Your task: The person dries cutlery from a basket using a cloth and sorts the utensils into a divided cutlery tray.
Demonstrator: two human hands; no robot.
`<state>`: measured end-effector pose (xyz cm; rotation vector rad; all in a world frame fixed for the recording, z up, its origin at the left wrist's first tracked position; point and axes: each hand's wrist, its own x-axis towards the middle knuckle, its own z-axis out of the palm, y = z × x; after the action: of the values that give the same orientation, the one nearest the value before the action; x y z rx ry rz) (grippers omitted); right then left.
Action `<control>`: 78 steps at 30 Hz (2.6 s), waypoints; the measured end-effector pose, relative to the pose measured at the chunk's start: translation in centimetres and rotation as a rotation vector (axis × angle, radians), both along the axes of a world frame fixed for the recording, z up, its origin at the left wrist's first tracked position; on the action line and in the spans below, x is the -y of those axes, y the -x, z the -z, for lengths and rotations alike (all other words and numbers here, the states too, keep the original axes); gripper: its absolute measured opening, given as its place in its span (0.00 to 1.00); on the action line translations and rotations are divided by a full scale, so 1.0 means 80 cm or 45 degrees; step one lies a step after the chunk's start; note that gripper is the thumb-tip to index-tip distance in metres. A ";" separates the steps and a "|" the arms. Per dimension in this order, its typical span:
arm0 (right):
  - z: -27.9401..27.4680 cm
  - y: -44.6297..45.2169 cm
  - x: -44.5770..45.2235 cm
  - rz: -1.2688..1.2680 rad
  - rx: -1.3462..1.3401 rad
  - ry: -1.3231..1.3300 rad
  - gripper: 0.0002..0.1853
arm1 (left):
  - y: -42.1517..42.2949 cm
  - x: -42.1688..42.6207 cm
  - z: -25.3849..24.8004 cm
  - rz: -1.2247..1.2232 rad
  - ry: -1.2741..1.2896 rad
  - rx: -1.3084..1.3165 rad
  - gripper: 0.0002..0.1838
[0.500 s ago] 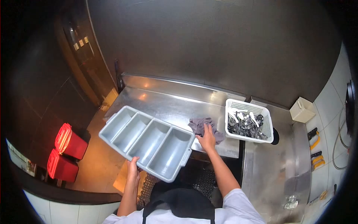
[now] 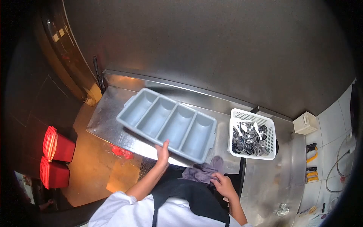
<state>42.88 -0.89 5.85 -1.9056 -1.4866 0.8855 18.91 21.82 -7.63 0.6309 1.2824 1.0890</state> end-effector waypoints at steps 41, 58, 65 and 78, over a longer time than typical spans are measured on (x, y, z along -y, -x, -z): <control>-0.143 -0.118 -0.111 -0.352 -0.681 -0.847 0.13 | 0.000 0.185 -0.338 0.178 -0.877 -1.516 0.08; -0.155 0.018 -0.090 -1.105 -0.675 -0.696 0.12 | -0.101 0.167 -0.220 0.076 -0.499 -0.169 0.09; -0.137 -0.003 -0.087 -1.421 -0.731 -0.824 0.10 | -0.039 0.150 -0.259 -0.285 -0.661 -0.698 0.09; 0.067 -0.206 -0.024 1.165 -1.827 0.389 0.38 | -0.049 0.145 -0.333 -0.262 -0.517 -1.961 0.09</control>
<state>59.39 1.05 0.46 -1.2056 0.3463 1.4677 22.82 10.19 18.97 1.8769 2.4501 0.9674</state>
